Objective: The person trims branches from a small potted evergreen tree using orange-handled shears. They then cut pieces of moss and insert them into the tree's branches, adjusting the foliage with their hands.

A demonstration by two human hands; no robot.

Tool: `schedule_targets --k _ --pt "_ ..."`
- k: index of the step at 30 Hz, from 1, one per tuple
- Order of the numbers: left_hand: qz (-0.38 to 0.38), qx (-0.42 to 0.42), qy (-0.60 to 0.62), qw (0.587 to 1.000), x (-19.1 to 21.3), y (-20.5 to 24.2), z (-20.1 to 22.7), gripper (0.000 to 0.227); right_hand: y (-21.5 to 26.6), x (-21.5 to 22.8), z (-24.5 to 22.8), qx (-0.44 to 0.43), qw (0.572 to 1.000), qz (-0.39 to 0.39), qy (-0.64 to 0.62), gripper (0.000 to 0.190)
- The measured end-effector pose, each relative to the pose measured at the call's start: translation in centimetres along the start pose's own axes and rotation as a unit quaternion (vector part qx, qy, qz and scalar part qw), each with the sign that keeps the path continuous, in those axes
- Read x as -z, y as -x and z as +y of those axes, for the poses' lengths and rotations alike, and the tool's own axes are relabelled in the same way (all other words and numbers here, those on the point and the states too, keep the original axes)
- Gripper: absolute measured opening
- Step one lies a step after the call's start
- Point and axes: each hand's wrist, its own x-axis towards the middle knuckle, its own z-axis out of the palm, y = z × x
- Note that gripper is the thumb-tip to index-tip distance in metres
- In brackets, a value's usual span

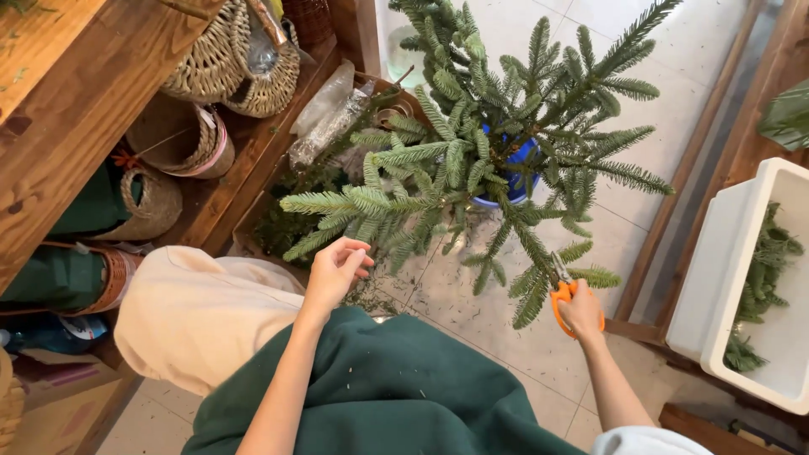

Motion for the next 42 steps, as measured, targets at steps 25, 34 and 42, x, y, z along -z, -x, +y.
schedule_targets --k 25,34,42 --pt "-0.112 0.119 -0.147 0.976 -10.8 -19.5 -20.8 0.031 10.8 7.9 -17.5 0.028 0.984 -0.171 -0.037 0.056" --pt "-0.196 0.207 -0.248 0.926 -9.0 -12.5 -13.2 0.055 7.4 7.0 -28.2 0.107 0.985 -0.137 -0.003 0.054" --pt "-0.237 0.208 -0.217 0.924 -8.8 -14.7 -16.0 0.049 2.4 3.9 -32.1 0.052 0.972 -0.228 0.017 0.09"
